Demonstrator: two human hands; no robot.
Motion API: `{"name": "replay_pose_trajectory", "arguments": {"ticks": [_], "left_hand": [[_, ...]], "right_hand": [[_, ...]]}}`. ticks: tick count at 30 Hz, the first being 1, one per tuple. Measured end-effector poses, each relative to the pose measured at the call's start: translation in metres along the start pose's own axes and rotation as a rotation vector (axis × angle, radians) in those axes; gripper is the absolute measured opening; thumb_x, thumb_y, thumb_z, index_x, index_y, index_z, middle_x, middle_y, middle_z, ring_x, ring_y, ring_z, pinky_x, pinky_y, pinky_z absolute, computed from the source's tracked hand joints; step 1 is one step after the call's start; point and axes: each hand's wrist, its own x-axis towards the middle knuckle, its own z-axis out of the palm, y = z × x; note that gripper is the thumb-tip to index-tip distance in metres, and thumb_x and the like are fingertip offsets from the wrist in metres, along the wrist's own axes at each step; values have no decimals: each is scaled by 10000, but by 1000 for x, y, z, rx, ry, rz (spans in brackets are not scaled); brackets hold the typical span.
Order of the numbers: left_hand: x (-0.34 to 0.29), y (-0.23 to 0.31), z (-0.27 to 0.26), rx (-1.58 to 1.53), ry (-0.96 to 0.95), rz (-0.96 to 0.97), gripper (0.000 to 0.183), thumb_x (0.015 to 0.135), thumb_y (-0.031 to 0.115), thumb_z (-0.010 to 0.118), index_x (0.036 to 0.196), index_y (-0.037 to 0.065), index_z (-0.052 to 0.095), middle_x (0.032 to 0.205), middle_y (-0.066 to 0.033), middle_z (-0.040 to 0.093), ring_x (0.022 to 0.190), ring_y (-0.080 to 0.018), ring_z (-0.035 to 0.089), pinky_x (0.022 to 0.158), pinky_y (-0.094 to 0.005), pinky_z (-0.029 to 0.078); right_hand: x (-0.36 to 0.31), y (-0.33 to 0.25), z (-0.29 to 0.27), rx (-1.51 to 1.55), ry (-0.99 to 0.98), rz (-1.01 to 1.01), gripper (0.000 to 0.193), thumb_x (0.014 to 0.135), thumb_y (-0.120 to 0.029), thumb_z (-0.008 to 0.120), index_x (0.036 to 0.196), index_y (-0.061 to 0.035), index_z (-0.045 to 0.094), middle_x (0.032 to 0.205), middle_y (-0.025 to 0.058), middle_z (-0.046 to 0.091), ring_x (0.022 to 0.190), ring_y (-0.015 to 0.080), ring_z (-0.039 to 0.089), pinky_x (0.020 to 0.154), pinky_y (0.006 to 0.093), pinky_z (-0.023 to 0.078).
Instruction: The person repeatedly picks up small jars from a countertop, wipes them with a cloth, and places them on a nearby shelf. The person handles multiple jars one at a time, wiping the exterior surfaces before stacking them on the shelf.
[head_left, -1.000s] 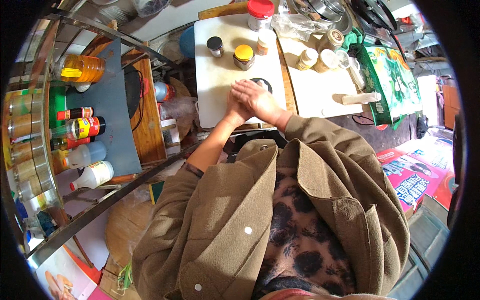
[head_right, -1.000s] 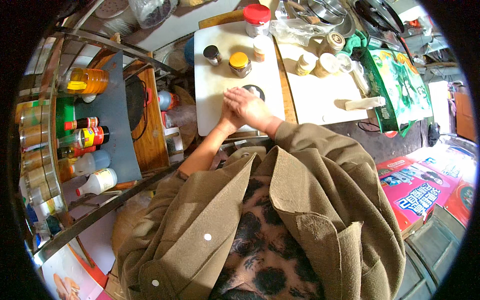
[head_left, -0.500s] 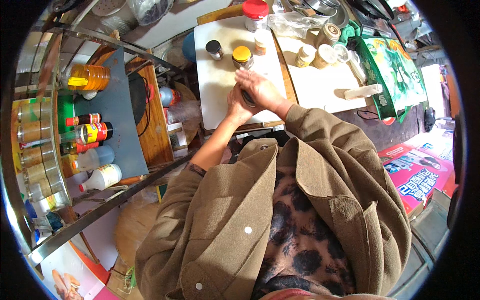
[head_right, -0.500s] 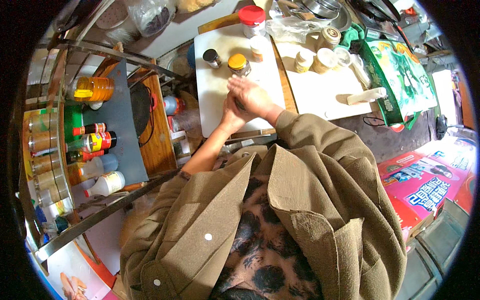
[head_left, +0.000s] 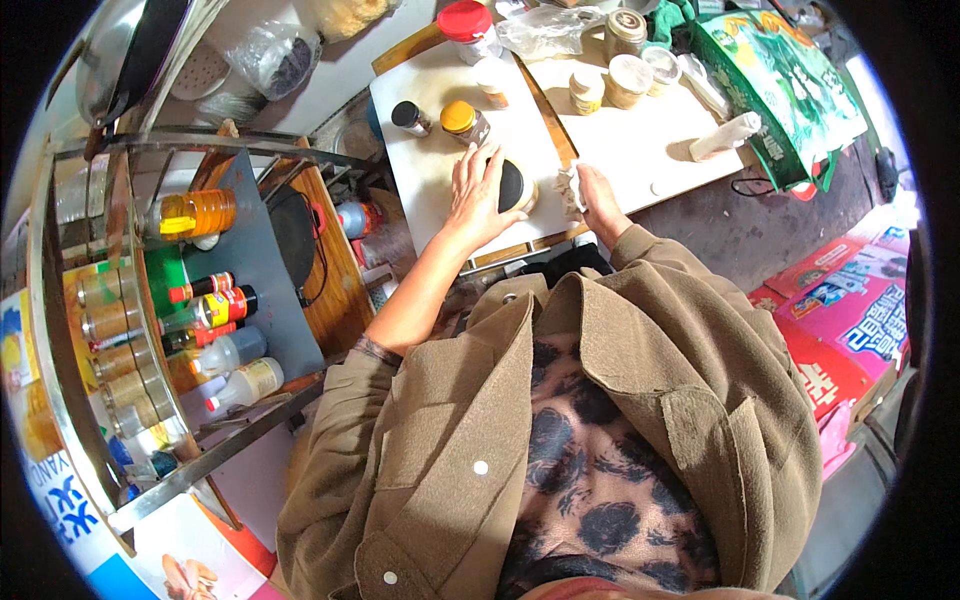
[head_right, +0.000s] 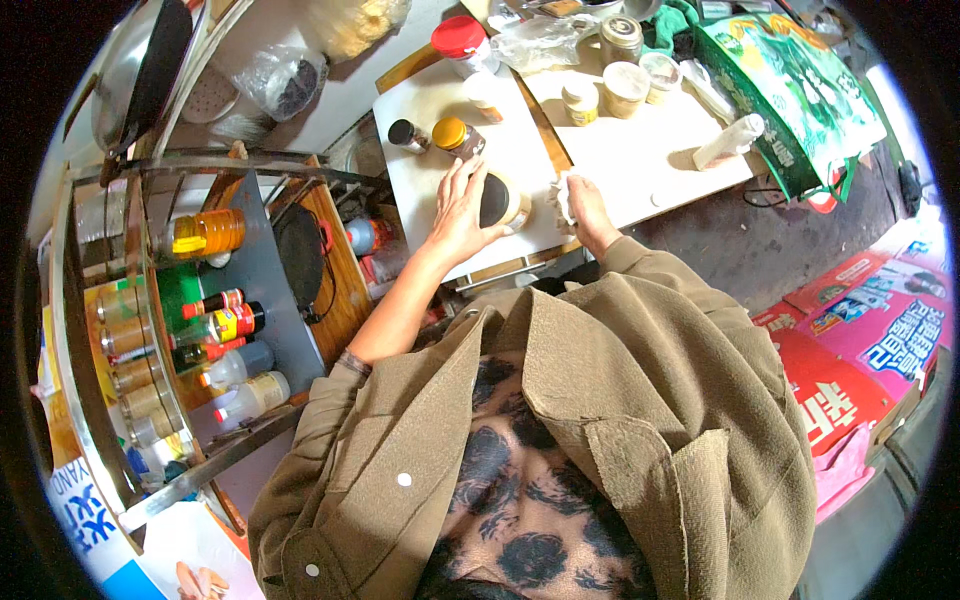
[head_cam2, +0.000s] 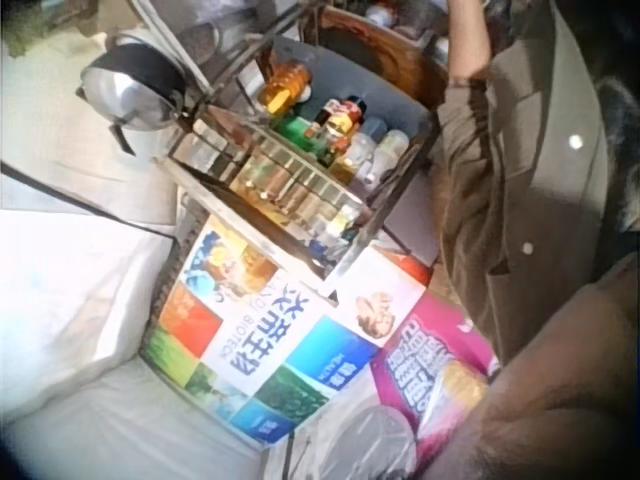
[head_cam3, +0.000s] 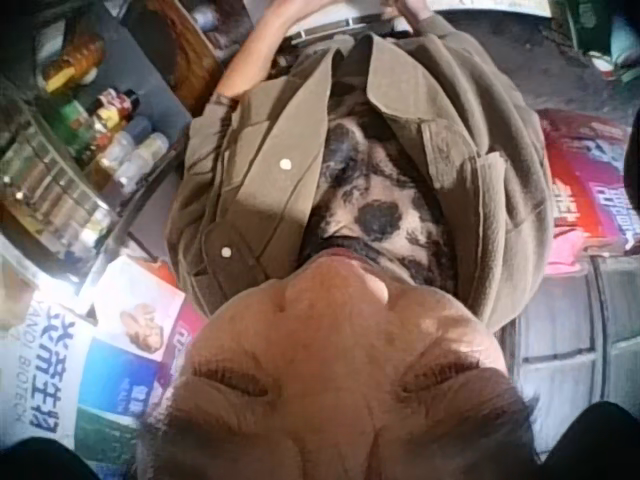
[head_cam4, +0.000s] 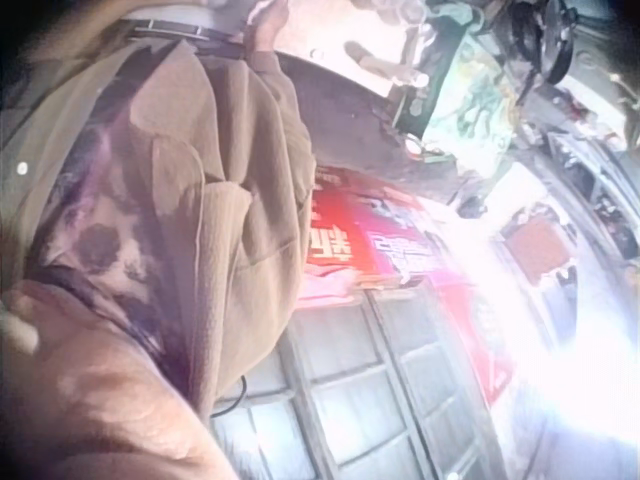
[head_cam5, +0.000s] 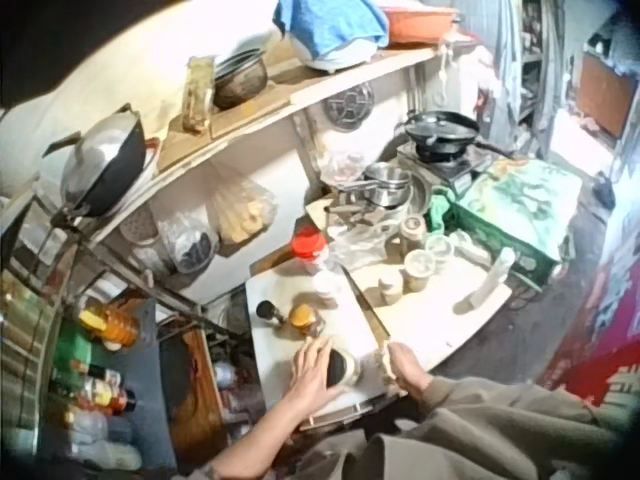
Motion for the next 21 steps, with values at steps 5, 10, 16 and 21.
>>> {"name": "replay_pose_trajectory", "arguments": {"ticks": [5,10,16,21], "left_hand": [[-2,-16,0,-165,-40,-22,1033,697,170,887,1535,66,292,1498,-203,334,1404,-392,358,1186,-447,329],[-13,-43,3,-165,37,-162,1061,647,113,854,1517,60,249,1425,-225,334,1354,-400,369,1175,-453,329],[-58,-89,3,-404,148,-331,967,734,136,859,1468,64,234,1372,-139,399,1278,-262,442,1126,-390,364],[-79,-117,13,-915,205,-400,927,764,109,850,1459,102,237,1391,-117,380,1289,-229,431,1106,-389,393]], "right_hand": [[-24,-29,45,-189,31,-308,313,1049,-225,480,1260,-25,595,911,20,643,741,100,589,653,262,505],[-39,-27,124,-526,-247,-875,291,978,-137,541,1243,-42,611,1185,191,657,1140,351,625,1007,427,472],[-27,7,180,-719,-355,-1132,206,935,-191,580,1085,-86,673,1105,101,689,1055,317,645,1030,446,467],[5,11,180,-765,-241,-960,186,949,-229,576,973,-83,689,1011,133,696,964,318,654,1107,470,410]]}}
